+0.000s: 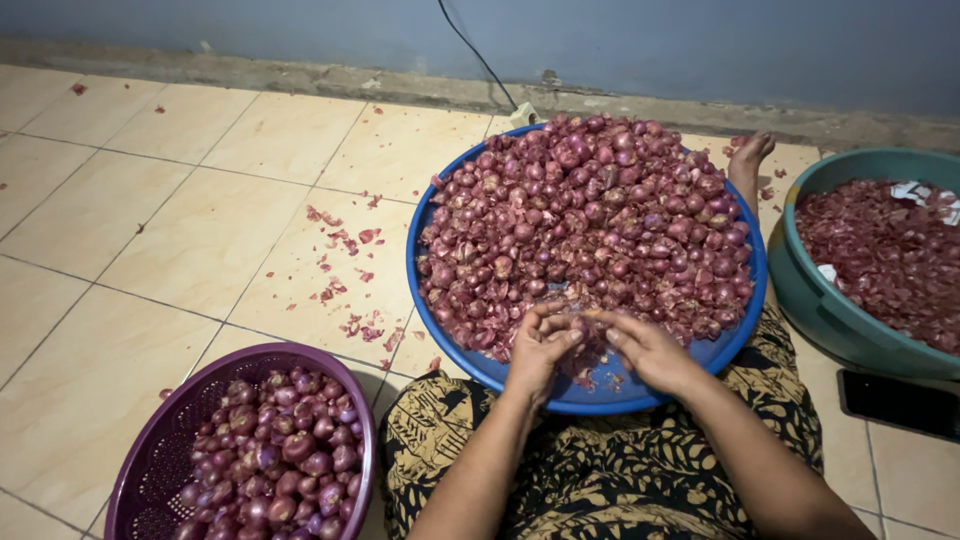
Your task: The person sits on the floor with a large blue tray of unpeeled shallots on their lap and peels the outer skins off the shallots by hand, occasionally using a small knife. Peeled shallots are placed in a purple colander and discarded skins collect in a green basin and on the floor.
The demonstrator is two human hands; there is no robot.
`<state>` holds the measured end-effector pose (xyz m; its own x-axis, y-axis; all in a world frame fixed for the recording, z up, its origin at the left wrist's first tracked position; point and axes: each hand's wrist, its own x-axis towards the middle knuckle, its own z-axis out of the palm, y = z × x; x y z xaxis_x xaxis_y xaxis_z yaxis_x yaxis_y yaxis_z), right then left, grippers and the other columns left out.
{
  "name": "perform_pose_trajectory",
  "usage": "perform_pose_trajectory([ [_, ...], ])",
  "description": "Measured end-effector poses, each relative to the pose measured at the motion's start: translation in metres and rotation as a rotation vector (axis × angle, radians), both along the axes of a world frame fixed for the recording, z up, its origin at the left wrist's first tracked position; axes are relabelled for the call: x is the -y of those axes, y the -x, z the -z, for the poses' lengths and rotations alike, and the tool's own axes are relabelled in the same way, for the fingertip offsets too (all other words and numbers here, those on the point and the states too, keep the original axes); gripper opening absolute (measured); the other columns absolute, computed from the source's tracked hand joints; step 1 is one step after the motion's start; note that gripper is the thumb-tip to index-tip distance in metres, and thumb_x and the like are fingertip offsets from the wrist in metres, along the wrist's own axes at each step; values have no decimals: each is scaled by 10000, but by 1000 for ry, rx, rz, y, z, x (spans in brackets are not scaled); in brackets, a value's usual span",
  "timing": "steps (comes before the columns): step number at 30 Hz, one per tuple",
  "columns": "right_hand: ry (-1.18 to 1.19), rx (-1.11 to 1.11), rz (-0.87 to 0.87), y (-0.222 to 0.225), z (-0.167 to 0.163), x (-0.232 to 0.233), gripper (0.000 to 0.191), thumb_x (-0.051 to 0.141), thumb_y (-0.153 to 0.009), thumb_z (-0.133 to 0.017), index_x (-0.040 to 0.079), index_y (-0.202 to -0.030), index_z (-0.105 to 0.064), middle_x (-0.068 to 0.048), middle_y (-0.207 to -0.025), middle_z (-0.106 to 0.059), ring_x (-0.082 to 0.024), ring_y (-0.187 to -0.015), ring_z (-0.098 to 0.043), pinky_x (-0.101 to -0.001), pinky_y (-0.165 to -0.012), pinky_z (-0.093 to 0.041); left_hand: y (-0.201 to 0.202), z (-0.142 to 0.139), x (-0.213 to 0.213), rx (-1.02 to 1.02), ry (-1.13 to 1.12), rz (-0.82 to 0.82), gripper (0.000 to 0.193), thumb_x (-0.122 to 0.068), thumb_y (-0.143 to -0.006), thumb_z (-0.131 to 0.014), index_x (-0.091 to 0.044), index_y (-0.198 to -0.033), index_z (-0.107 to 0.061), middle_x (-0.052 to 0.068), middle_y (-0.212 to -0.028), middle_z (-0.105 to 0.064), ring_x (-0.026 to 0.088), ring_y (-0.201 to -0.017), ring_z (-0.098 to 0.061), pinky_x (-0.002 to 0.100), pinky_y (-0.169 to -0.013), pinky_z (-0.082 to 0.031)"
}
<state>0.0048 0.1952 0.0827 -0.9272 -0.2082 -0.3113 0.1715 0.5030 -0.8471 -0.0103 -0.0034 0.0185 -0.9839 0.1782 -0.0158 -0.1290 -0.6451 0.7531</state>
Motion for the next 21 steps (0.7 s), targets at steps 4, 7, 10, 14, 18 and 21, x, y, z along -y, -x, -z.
perform_pose_trajectory([
  [4,-227,77,201,17,-23,-27,429,382,-1107,-400,441,-1496,-571,-119,-720,-640,-129,-837,-690,-378,-880,-456,0,-5,2,106,-77,14,492,-1,-896,-690,-35,-1351,-509,128,-1115,-677,231,-978,-716,318,-810,-612],
  [7,-424,-238,271,31,-38,-50,383,410,-998,-592,304,-1359,-666,-53,-1132,-712,-234,-1010,-674,-453,-962,-510,4,0,8,282,-109,58,339,-131,-890,-660,-89,-1213,-566,74,-1008,-688,222,-874,-728,314,-679,-608],
  [10,-667,-171,204,36,-40,-46,366,418,-926,-667,246,-1245,-720,-66,-1085,-786,-239,-950,-758,-411,-934,-575,8,12,8,301,-69,32,183,-211,-961,-696,-116,-1043,-563,32,-872,-635,176,-719,-671,255,-501,-478],
  [14,-840,-54,76,34,-28,-1,398,470,-887,-718,241,-1212,-711,-72,-1054,-772,-258,-949,-745,-432,-872,-583,11,28,5,312,-20,-6,185,-193,-987,-702,-111,-947,-541,49,-815,-630,139,-623,-618,231,-430,-408],
  [18,-835,-157,52,32,-24,10,400,452,-832,-769,173,-1116,-740,-95,-1007,-779,-266,-945,-743,-443,-856,-576,12,28,-1,270,101,25,154,-183,-1002,-685,-79,-1023,-572,47,-822,-647,108,-612,-590,217,-430,-412],
  [21,-584,-297,127,28,-20,11,572,403,-697,-859,170,-1196,-707,-115,-987,-767,-265,-871,-750,-400,-809,-583,8,17,-6,204,237,94,219,-185,-989,-660,-102,-1188,-624,34,-820,-646,106,-593,-584,224,-438,-446],
])
